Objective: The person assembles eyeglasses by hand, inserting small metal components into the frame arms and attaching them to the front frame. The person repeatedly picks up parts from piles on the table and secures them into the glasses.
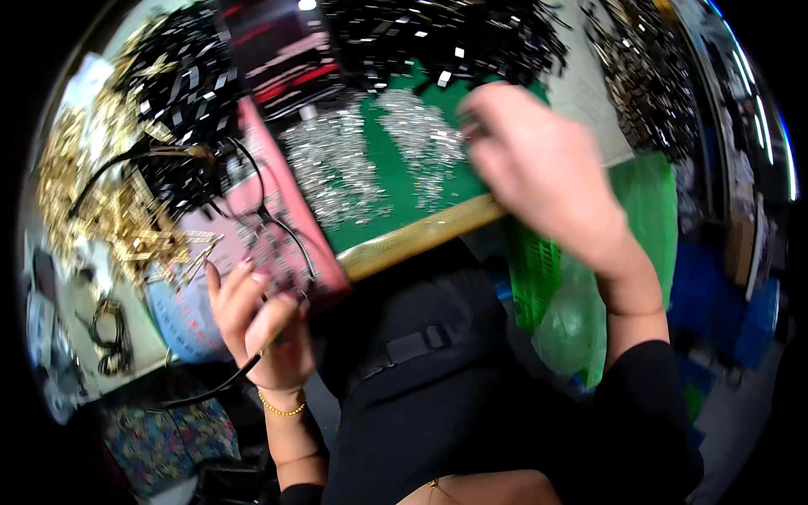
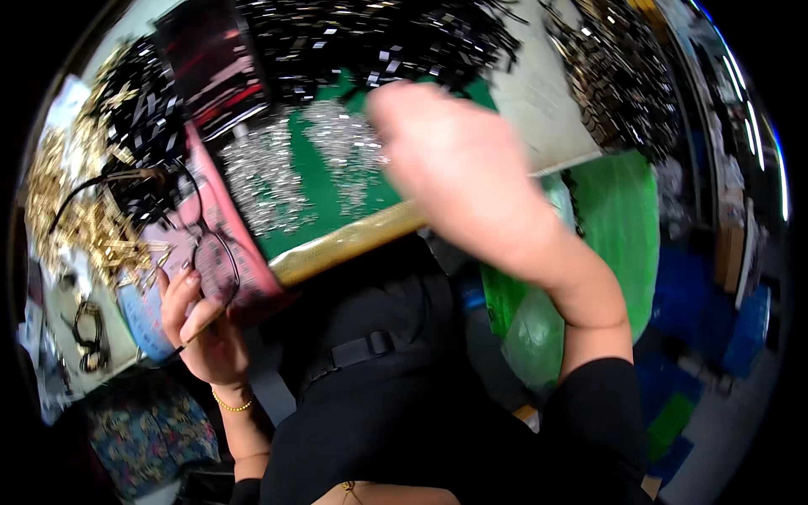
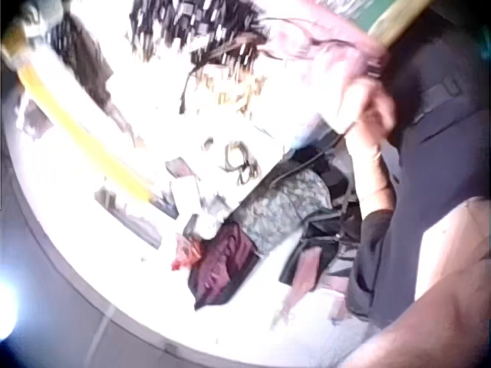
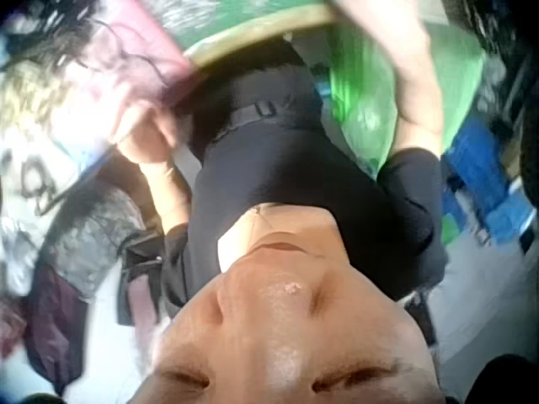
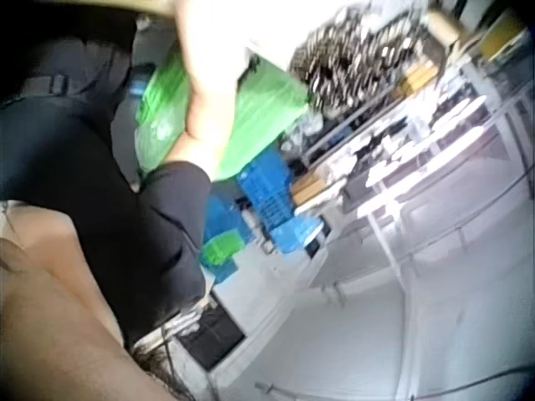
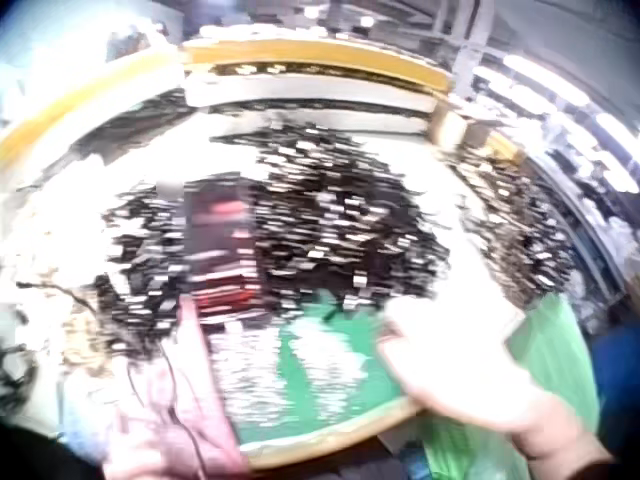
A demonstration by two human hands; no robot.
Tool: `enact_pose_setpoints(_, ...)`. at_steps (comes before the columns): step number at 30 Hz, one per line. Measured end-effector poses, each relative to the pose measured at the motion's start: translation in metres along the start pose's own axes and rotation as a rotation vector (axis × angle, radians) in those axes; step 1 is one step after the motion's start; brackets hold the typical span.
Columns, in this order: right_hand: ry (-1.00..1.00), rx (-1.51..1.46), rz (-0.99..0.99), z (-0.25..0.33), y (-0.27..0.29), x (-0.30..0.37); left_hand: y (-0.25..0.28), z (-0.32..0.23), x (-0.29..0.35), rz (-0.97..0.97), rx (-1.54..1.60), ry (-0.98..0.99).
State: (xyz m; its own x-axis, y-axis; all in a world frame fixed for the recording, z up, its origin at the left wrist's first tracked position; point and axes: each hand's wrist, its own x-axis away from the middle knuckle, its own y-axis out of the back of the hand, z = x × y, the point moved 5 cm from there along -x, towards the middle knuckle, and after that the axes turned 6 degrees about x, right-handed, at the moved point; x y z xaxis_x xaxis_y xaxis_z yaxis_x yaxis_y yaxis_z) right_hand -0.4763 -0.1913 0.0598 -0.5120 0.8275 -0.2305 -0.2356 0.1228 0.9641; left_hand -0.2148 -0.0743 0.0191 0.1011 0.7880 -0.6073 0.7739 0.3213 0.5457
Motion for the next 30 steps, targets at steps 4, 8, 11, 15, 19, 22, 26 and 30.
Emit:
enact_pose_setpoints(4,-0.061,0.105,0.137,-0.054,-0.005,0.008,0.033,-0.038,-0.026,0.034,0.171,0.243)
enact_pose_setpoints(8,-0.181,0.155,0.27,-0.073,-0.015,0.016,0.085,0.019,-0.018,-0.203,-0.245,0.873)
enact_pose_setpoints(11,-0.021,0.069,0.214,-0.061,-0.011,0.011,0.139,0.09,-0.009,-0.288,-0.444,0.928)
enact_pose_setpoints(15,-0.041,0.161,0.258,-0.068,-0.014,0.016,0.179,0.11,0.016,-0.225,-1.113,0.612)
enact_pose_setpoints(19,-0.153,-0.117,0.166,-0.079,-0.017,0.025,0.228,0.121,0.046,0.022,-1.017,0.686)
enact_pose_setpoints(22,-0.263,-0.482,0.171,-0.084,-0.012,0.025,0.238,0.105,0.053,0.178,-0.852,0.751)
enact_pose_setpoints(26,-0.49,-0.813,0.376,-0.086,0.0,0.009,0.203,0.026,0.009,0.021,-0.403,0.685)
enact_pose_setpoints(30,-0.207,-1.524,0.481,-0.084,-0.007,-0.032,0.13,-0.068,-0.097,-0.045,-0.195,0.095)
